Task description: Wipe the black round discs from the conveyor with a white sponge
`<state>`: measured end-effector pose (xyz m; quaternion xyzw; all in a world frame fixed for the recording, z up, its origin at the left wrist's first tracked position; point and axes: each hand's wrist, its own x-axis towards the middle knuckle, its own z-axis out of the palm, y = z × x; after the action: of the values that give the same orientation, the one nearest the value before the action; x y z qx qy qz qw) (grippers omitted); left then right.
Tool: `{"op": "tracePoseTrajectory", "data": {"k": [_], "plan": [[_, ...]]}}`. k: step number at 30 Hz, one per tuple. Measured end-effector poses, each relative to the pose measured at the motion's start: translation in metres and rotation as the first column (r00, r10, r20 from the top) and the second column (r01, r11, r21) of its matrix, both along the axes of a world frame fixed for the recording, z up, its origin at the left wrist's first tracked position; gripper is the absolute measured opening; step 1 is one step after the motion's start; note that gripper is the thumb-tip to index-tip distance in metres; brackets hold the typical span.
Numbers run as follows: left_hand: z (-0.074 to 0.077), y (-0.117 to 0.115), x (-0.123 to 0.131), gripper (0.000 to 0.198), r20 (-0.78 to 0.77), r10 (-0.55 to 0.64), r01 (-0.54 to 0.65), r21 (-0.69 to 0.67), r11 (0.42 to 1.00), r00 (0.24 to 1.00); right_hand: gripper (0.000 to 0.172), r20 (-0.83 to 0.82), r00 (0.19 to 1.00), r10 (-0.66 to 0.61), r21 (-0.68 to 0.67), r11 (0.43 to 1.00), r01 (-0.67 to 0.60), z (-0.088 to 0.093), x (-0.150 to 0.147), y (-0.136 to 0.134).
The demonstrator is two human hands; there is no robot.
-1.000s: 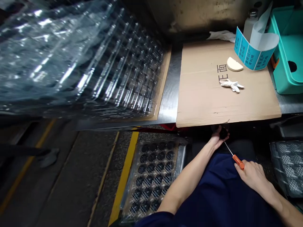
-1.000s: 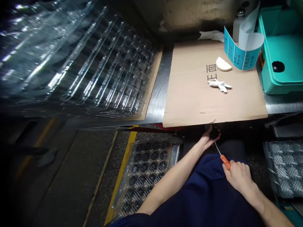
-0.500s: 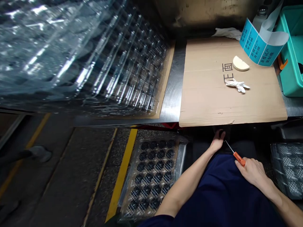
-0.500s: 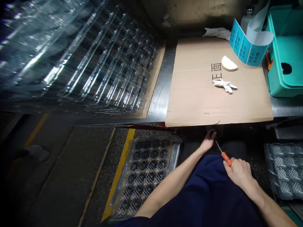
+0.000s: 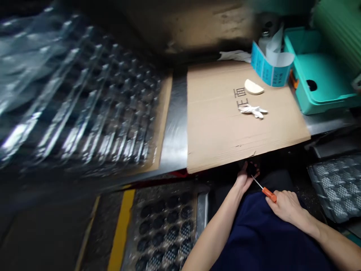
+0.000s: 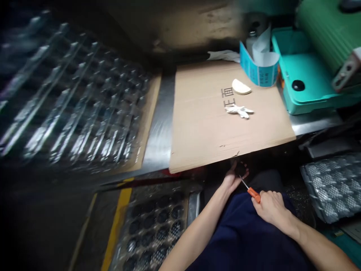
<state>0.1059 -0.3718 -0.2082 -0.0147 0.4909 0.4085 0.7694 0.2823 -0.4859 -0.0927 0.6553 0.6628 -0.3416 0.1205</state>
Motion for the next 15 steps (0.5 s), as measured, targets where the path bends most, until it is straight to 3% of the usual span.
{"op": "tracePoseTrajectory", "data": {"k": [6, 9, 10, 11, 13, 15], "plan": [[0.012, -0.005, 0.01, 0.025, -0.111, -0.082, 0.084, 0.014, 0.996, 0.99, 0.043, -0.078, 0.992, -0.098, 0.054, 0.993, 0.103, 0.006, 0.004, -0.024], [0.024, -0.011, 0.015, 0.026, -0.137, -0.126, 0.133, 0.043, 0.99, 0.983, 0.041, -0.238, 0.94, -0.243, 0.113, 0.955, 0.276, 0.013, 0.025, -0.042], [0.03, -0.015, 0.016, 0.026, -0.151, -0.152, 0.162, 0.057, 0.985, 0.977, 0.041, -0.333, 0.887, -0.319, 0.174, 0.904, 0.39, 0.015, 0.038, -0.047], [0.035, -0.021, 0.017, 0.026, -0.171, -0.188, 0.204, 0.079, 0.976, 0.967, 0.041, -0.444, 0.807, -0.389, 0.244, 0.814, 0.527, 0.015, 0.053, -0.051], [0.047, -0.034, 0.015, 0.031, -0.217, -0.287, 0.321, 0.14, 0.937, 0.933, 0.044, -0.663, 0.592, -0.458, 0.336, 0.525, 0.782, 0.011, 0.092, -0.05], [0.06, -0.05, 0.012, 0.042, -0.253, -0.382, 0.434, 0.202, 0.878, 0.889, 0.053, -0.789, 0.403, -0.464, 0.323, 0.246, 0.914, 0.0, 0.135, -0.035]]}}
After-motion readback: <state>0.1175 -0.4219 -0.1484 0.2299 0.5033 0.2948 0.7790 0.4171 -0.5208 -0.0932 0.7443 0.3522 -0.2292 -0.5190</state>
